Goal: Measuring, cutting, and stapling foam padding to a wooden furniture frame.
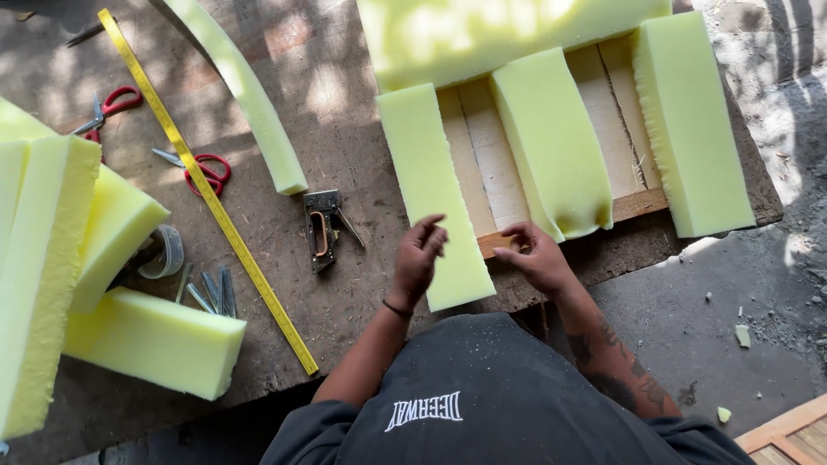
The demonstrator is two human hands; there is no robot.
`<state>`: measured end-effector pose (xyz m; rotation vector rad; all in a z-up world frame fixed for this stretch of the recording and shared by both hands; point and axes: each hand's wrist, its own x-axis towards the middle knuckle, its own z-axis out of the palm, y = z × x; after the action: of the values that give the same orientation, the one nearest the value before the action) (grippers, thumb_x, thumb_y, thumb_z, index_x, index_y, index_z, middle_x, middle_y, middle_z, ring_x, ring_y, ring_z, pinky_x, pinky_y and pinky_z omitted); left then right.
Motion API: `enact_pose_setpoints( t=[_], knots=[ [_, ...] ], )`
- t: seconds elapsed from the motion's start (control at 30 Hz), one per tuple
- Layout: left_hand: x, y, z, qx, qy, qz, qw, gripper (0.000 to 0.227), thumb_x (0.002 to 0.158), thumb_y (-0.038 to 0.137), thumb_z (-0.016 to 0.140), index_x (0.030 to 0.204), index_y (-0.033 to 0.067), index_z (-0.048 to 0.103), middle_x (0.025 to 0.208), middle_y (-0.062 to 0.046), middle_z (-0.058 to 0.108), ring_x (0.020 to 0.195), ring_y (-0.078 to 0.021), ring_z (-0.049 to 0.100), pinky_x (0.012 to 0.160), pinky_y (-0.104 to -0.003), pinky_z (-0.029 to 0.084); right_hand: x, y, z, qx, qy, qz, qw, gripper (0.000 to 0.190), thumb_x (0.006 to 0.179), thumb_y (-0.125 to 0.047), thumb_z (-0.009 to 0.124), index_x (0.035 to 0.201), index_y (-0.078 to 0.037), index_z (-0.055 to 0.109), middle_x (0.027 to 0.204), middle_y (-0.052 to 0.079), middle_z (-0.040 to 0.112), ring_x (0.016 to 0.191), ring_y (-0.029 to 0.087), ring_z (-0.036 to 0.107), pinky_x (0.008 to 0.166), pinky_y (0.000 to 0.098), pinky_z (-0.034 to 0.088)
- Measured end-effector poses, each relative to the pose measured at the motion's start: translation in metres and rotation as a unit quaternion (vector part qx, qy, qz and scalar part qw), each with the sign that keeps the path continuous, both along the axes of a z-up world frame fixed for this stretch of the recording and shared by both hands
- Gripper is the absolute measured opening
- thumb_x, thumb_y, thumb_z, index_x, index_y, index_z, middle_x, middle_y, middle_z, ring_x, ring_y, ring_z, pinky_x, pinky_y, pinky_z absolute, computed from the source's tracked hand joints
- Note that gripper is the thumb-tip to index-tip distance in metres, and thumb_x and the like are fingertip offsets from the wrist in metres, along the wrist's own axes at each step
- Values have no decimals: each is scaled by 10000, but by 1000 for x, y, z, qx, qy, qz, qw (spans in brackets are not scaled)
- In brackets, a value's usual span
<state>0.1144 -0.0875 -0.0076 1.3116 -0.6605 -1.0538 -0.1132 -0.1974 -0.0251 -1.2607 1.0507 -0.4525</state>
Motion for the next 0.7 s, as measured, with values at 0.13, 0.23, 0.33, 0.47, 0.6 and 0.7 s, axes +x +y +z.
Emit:
enact_pose_setpoints(
  t=[0.13, 0.23, 0.33, 0.47, 0.6, 0.7],
  knots=[
    [-46, 4, 21, -49, 68, -104, 991, 589, 960, 156, 746, 1493, 74, 508, 862, -109, 658, 715, -133, 589, 668, -248, 533, 27, 2, 88, 66, 6, 245, 967, 256, 800, -68, 845, 1004, -22, 697, 697, 12, 531, 577, 124, 544, 490, 239, 459],
    [-60, 1, 35, -40, 99, -92, 990, 195, 960, 86, 735, 1136, 3, 729, 727, -160, 672, 569, -174, 655, 545, -245, 542, 27, -2, 115, 88, -17, 349, 933, 182, 811, -60, 844, 886, -1, 689, 632, 11, 512, 517, 93, 492, 433, 238, 406],
    [-62, 5, 53, -17, 71, -22, 997, 94, 931, 113, 765, 879, 37, 746, 622, -98, 631, 552, -125, 566, 546, -228, 495, -5, -22, 86, 138, -75, 375, 914, 385, 861, -71, 807, 1211, -19, 654, 793, 96, 615, 640, 138, 575, 591, 303, 523],
    [-54, 15, 67, -23, 67, 167, 983, 174, 1023, 156, 651, 856, 110, 660, 593, -9, 556, 510, -48, 477, 483, -158, 382, -65, -42, 76, 107, -29, 383, 917, 408, 950, -107, 675, 1346, -19, 623, 1026, 159, 697, 930, 232, 698, 895, 434, 583],
    [-48, 22, 60, -42, 39, 266, 962, 167, 1014, 148, 665, 868, 67, 672, 591, -60, 583, 457, -65, 473, 441, -162, 377, -93, -56, 72, 14, -5, 311, 950, 262, 947, -77, 690, 1193, -1, 736, 859, 162, 742, 725, 228, 720, 743, 396, 605],
    [-55, 25, 60, -49, 36, 294, 954, 156, 1006, 158, 678, 887, 59, 691, 591, -66, 582, 458, -70, 464, 442, -164, 353, -89, -58, 89, -45, 19, 325, 944, 249, 924, -82, 721, 1165, -44, 769, 876, 129, 771, 694, 208, 712, 735, 376, 599]
  ],
)
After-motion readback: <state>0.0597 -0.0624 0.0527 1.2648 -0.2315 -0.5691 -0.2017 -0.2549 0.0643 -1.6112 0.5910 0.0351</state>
